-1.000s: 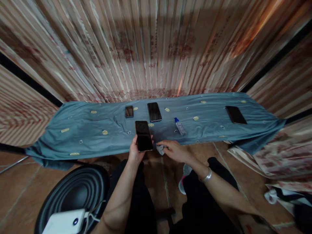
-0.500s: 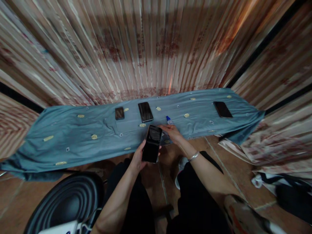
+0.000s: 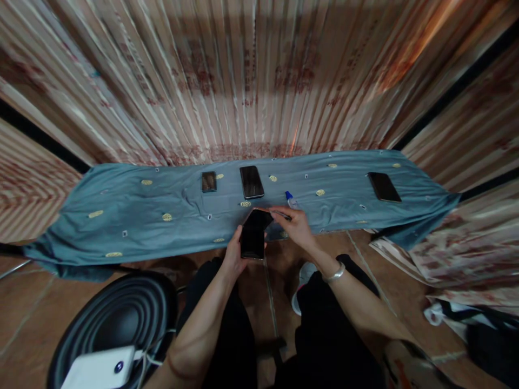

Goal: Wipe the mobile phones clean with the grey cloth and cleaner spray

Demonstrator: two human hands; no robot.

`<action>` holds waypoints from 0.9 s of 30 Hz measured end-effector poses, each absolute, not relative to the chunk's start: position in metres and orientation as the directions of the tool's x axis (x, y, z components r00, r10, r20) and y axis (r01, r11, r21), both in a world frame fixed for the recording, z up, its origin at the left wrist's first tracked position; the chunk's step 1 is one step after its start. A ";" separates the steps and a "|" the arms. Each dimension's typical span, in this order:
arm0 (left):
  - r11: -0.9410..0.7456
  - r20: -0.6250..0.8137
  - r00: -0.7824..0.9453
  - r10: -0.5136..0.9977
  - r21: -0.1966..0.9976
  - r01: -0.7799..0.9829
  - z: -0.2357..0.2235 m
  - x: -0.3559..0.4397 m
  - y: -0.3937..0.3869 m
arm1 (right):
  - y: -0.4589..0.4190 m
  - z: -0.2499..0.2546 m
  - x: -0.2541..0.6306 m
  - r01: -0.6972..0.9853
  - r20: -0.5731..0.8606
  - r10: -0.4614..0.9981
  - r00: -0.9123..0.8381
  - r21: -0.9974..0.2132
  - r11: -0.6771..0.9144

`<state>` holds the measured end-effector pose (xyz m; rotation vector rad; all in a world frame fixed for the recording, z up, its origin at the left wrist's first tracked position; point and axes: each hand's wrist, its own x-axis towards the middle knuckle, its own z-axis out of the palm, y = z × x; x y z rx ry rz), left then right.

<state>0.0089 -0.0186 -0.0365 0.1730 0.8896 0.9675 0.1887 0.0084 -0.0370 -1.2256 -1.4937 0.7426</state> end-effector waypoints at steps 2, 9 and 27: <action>0.535 -0.570 0.211 0.794 0.490 -0.688 -0.038 0.007 -0.015 | -0.003 -0.033 0.180 0.410 0.422 0.905 -0.048 -0.818 0.403; 0.372 -0.497 0.088 0.863 0.508 -0.777 -0.046 -0.003 -0.007 | -0.034 -0.037 0.160 0.629 0.580 0.716 -0.389 -0.401 0.666; 0.354 -0.452 0.101 0.886 0.520 -0.777 -0.041 -0.008 -0.008 | -0.012 -0.047 0.182 0.564 0.167 0.953 -0.251 -0.776 0.284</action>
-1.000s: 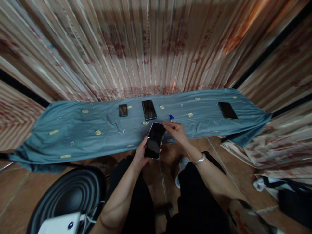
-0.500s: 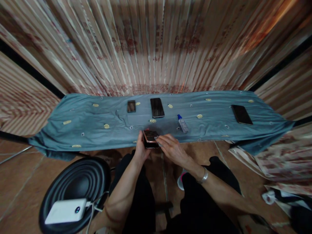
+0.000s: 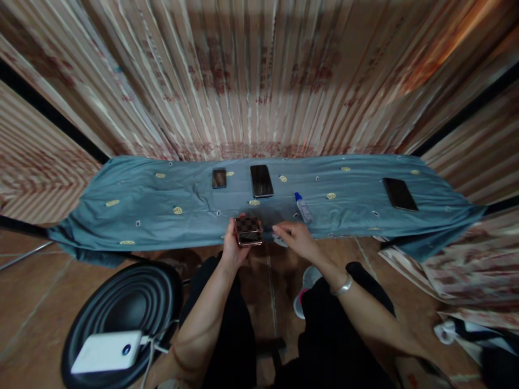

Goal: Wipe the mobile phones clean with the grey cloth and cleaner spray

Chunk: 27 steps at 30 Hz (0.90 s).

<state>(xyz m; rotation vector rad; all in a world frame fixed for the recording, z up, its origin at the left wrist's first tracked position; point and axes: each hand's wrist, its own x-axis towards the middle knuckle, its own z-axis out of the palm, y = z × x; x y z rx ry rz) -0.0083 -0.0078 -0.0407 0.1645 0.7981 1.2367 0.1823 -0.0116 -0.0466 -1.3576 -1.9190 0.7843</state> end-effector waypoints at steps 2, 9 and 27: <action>0.347 -0.438 0.102 0.893 0.528 -0.775 -0.040 -0.009 -0.010 | -0.008 -0.056 0.178 0.486 -0.047 0.966 -0.255 -0.870 0.086; 0.341 -0.448 0.089 0.889 0.521 -0.782 -0.036 -0.017 -0.013 | -0.015 -0.068 0.142 -0.145 -0.294 0.895 -0.335 -0.922 -0.358; 0.329 -0.430 0.061 0.901 0.583 -0.743 -0.026 -0.021 0.015 | 0.002 -0.047 0.128 -0.400 -0.341 0.877 -0.338 -0.792 -0.461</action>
